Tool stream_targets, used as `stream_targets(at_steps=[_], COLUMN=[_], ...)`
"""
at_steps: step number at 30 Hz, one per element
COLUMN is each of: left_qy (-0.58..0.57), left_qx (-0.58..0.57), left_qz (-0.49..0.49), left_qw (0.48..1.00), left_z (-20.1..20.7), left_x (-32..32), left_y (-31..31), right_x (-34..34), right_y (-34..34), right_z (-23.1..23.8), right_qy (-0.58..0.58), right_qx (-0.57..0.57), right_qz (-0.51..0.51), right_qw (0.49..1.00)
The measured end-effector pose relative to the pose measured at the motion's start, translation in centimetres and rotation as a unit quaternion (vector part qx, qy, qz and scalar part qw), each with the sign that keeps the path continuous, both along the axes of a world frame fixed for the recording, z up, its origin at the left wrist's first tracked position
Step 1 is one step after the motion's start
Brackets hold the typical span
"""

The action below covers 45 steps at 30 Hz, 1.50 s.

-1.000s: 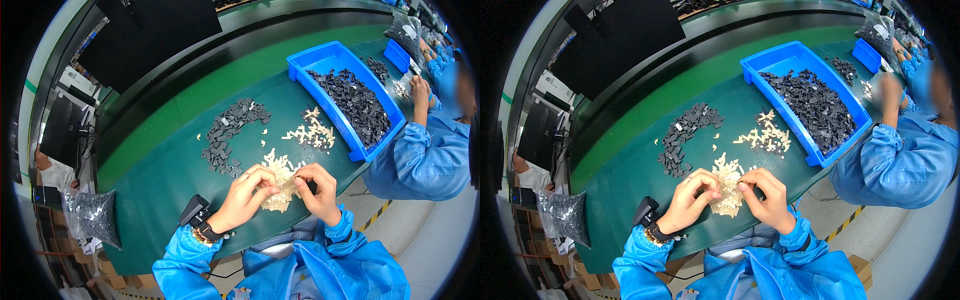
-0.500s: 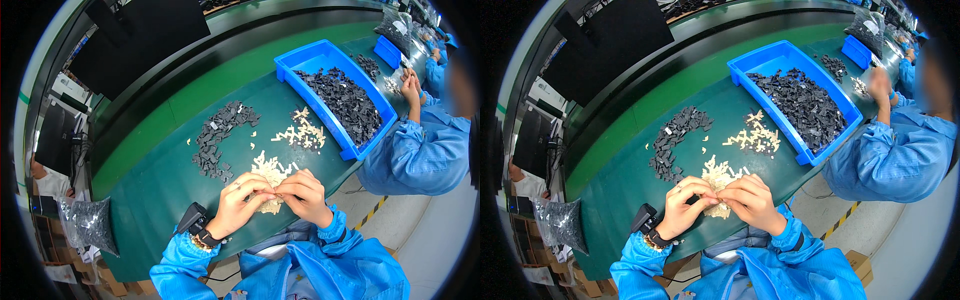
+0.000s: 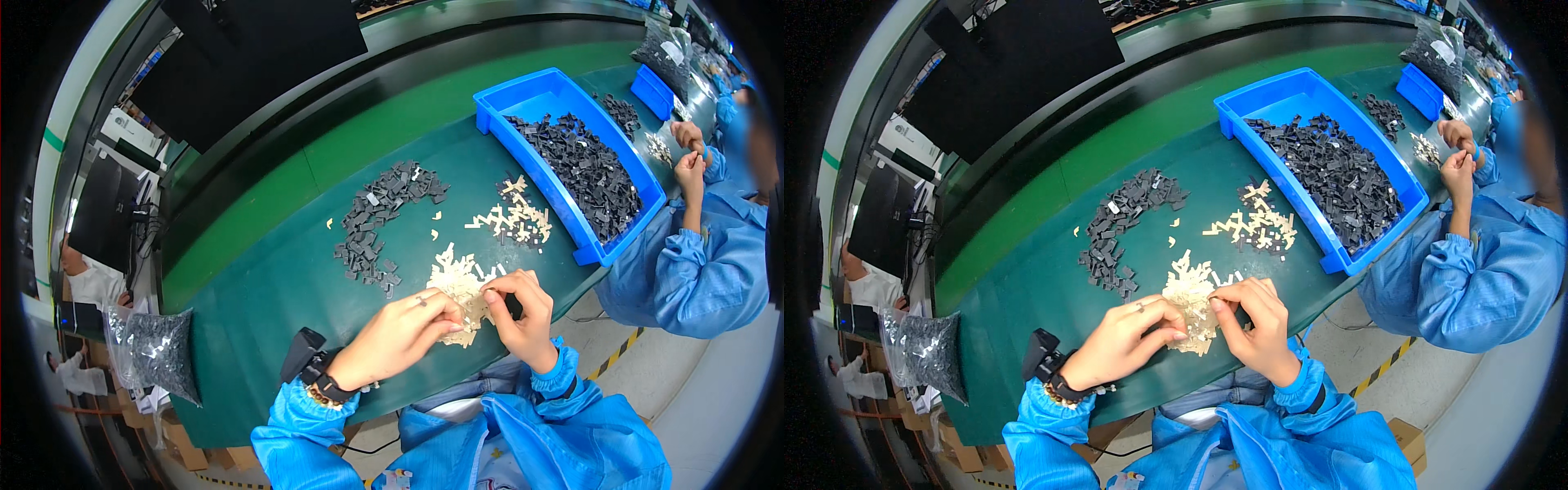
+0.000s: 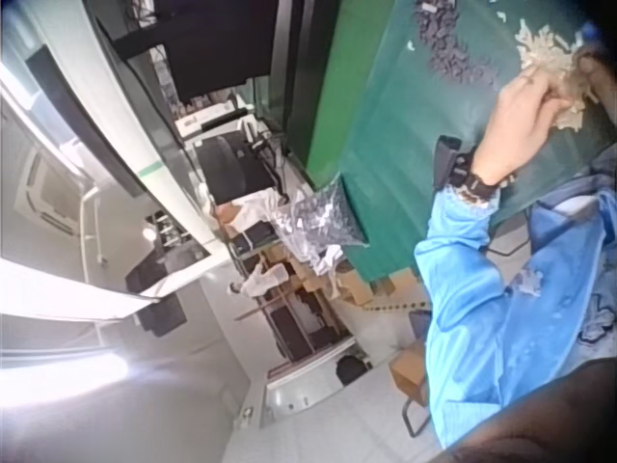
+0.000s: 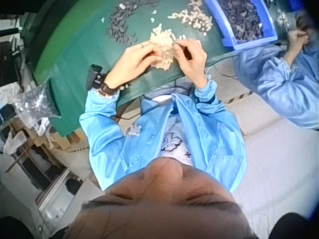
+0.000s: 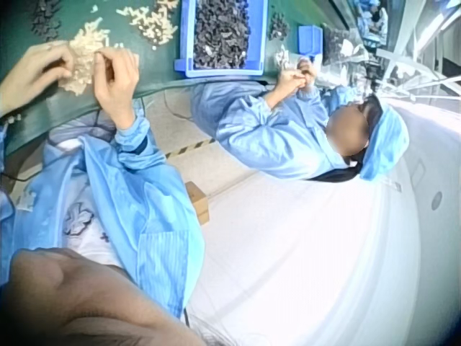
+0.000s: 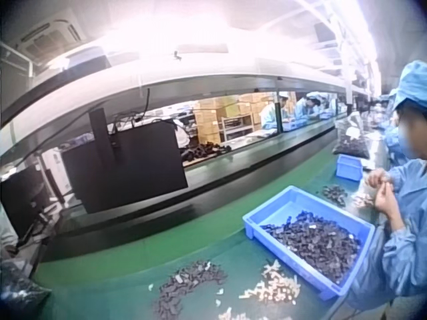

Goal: Manually joining small black and beige plastic components on a factory assembly line.

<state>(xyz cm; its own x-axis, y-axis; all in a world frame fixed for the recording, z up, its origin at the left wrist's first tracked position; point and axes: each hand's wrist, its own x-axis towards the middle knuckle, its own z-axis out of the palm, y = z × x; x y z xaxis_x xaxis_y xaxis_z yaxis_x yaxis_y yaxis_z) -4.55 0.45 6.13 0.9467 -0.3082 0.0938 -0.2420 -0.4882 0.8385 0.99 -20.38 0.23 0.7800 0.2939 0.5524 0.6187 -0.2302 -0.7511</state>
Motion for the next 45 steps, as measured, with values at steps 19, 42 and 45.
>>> stream_targets(at_steps=[19,42,45], left_qy=[-0.168,-0.287,-0.334], left_qx=[0.276,0.022,0.062], left_qz=[0.129,0.126,0.108], left_qw=[0.937,0.949,0.934], left_z=[-2.5,-3.4,-3.7], left_x=[2.7,0.8,0.6], left_y=[4.7,-1.0,-0.5], right_x=[-0.4,-0.2,-0.2], right_y=[0.4,0.8,0.9], right_z=[-0.1,-1.0,-0.9], right_qy=[0.074,0.292,0.274], right_qx=[0.033,0.156,0.154], right_qz=[0.016,0.179,0.176], right_qw=[0.997,0.927,0.933])
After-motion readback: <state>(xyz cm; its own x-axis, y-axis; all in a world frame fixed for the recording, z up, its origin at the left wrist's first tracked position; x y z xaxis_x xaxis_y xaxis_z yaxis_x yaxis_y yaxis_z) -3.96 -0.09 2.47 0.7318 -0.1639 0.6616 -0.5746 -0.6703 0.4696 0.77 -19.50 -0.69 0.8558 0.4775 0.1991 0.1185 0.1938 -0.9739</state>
